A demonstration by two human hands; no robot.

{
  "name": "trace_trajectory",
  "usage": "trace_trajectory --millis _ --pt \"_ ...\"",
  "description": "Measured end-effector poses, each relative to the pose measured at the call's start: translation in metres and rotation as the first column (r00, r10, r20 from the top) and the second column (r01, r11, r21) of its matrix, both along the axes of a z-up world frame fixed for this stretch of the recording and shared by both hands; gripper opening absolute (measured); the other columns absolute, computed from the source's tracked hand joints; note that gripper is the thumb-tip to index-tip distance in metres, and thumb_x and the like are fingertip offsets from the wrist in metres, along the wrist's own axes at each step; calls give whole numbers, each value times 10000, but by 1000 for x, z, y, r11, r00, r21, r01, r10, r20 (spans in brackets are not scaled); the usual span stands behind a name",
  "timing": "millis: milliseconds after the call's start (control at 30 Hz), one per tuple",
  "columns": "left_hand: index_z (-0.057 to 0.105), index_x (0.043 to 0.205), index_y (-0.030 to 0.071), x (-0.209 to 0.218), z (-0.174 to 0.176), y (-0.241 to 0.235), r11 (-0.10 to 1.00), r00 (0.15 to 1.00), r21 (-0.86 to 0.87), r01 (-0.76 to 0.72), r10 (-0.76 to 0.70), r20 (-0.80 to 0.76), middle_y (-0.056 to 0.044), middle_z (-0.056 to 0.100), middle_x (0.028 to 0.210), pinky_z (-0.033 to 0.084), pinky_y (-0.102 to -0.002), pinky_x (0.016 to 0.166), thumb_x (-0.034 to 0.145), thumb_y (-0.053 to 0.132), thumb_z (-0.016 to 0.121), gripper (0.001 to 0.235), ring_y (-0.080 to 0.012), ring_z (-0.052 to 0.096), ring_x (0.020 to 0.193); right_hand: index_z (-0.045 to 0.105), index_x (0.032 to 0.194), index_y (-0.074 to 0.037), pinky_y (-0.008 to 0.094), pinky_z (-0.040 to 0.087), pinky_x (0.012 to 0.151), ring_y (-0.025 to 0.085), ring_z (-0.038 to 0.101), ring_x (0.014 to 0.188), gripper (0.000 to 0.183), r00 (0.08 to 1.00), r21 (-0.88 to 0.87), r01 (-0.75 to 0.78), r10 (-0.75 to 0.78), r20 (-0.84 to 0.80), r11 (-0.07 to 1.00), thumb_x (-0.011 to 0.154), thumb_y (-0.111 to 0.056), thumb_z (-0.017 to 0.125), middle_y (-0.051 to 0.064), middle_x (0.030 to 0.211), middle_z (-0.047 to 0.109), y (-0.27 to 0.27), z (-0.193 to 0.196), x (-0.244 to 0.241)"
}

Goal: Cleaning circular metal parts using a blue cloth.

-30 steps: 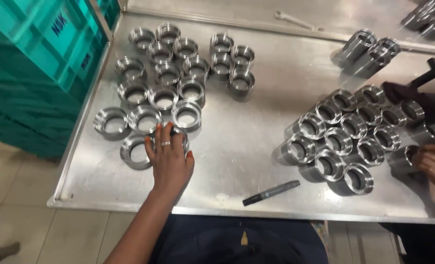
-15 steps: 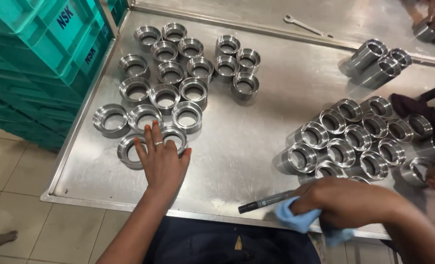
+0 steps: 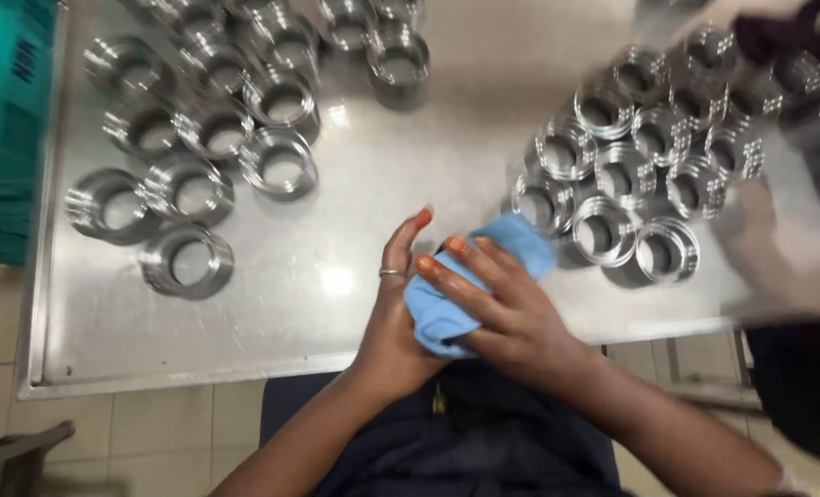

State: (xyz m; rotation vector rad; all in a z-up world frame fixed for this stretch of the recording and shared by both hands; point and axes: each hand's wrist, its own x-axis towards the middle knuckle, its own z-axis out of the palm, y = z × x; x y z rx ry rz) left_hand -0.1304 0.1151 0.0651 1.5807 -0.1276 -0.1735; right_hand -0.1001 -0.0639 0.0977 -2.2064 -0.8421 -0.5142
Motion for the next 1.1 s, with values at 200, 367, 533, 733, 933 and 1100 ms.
trace_trajectory --millis 200,367,533,733,933,1100 --pt "615 1099 14 -19 -5 -17 967 868 249 -49 -82 490 -205 155 1637 247 -630 1291 670 -6 740 447 -459 52 1612 694 1051 4 335 566 766 254 710 871 233 875 243 88 42 -483 966 914 -172 760 153 973 720 -7 -61 -11" --pt "651 1160 22 -17 -8 -6 943 837 329 -50 -141 530 -170 138 1673 112 -658 1340 737 64 807 453 -428 19 1632 677 1096 25 304 562 769 188 687 898 285 515 542 192 386 -765 818 890 -141 783 121 1025 721 1 -40 -4" --pt "510 1465 16 -12 0 -5 982 935 51 184 -190 299 -194 70 1720 222 -565 1375 721 71 728 777 -437 -52 1674 647 1133 -3 349 577 854 265 716 965 275 999 139 1 -7 46 990 965 -196 747 160 1110 714 10 -9 -4" --pt "357 1556 29 -15 -9 0 773 995 -626 101 -92 48 -131 256 1698 401 -412 1238 857 119 766 815 -311 353 1515 695 1173 7 318 565 810 215 707 897 288 842 343 171 44 -538 924 956 -172 633 121 1045 744 -11 -67 -18" --pt "458 1527 -51 -20 -43 -2 422 956 -896 -138 -179 -232 -230 506 1309 460 -392 927 966 327 774 746 -310 550 1186 657 872 -54 482 484 940 351 588 1153 240 986 -55 -49 57 158 997 837 -244 799 245 1380 571 7 -24 -28" --pt "478 1242 -10 -19 -31 4 370 978 -928 -39 -178 -112 -154 514 1441 480 -429 1154 983 498 704 614 -246 565 1293 543 1117 -55 454 465 1023 335 536 1260 480 986 66 -116 107 127 991 874 -381 799 232 1439 528 -4 -41 -14"
